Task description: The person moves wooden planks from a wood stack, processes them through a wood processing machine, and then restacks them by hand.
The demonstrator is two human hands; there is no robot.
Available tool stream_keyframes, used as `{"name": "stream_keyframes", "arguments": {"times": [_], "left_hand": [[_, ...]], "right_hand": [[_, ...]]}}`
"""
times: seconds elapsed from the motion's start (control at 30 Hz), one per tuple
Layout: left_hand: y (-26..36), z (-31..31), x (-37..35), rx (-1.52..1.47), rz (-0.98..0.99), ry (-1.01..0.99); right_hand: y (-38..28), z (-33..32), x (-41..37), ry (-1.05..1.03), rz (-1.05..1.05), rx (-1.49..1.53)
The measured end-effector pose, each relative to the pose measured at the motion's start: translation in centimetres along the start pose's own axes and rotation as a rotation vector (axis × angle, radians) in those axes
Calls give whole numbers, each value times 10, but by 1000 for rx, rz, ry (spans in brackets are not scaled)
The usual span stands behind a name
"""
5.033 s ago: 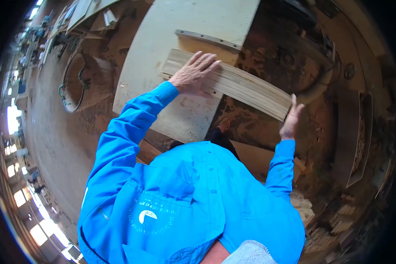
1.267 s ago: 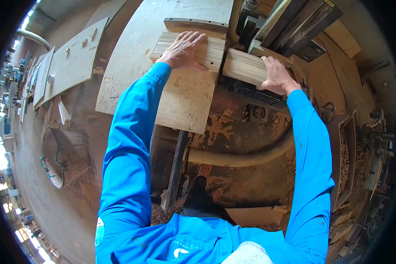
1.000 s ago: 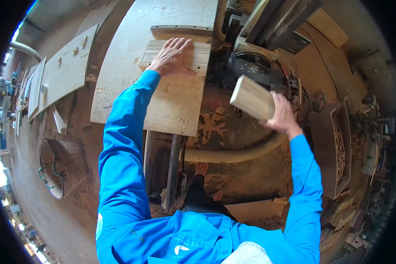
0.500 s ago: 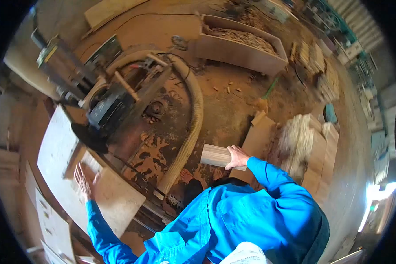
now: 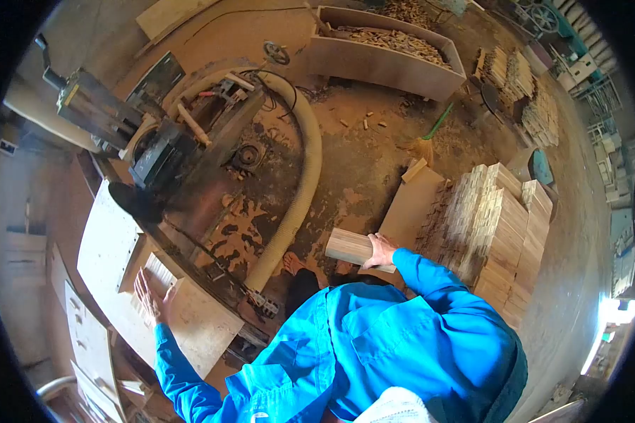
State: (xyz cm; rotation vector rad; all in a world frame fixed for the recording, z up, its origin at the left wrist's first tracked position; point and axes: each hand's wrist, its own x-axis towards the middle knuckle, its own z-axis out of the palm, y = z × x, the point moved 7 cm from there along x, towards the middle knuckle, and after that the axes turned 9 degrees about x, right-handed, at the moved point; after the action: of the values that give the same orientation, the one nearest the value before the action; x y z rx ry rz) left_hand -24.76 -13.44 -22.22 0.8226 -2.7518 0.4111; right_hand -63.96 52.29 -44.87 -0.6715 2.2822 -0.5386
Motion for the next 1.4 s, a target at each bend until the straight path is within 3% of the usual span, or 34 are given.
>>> {"name": "stream_keyframes", "arguments": {"times": [0.1,0.2,0.33,0.43,0.53,0.57,0.63,0.8,1.07,1.17,1.23,1.27,1.4], "left_hand": [[8,-4,-16,-4,112,54],[-3,-7,19,16,-209,-174],[-13,-14,75,-111,-84,-11],[-16,-33,77,-176,-40,-50],[-27,-33,77,-107,-53,-129],[-38,-31,98,-129,-74,-155],[-39,-24,94,-112,-70,-251],[-35,-26,93,-21,-25,-175],[-37,-27,94,-8,-49,-241],[-37,-31,94,30,114,-192],[-37,-33,101,15,170,-252],[-38,-26,106,-101,120,-445],[-31,-31,122,-141,128,-648]], "right_hand": [[3,-8,-16,-43,3,14],[-23,-31,8,-71,-40,116],[-40,-54,57,-41,39,62],[-14,-51,80,-113,34,-103],[10,-60,95,-162,204,-115],[-16,-93,99,-184,219,-146],[-44,-103,96,-177,196,-182],[-84,-94,110,-166,108,-206],[-91,-77,155,-138,-28,-242],[-112,-88,159,-195,18,-231],[-132,-93,151,-159,-23,-191],[-134,-93,150,-150,-9,-188],[-122,-95,136,-129,37,-162]]}}
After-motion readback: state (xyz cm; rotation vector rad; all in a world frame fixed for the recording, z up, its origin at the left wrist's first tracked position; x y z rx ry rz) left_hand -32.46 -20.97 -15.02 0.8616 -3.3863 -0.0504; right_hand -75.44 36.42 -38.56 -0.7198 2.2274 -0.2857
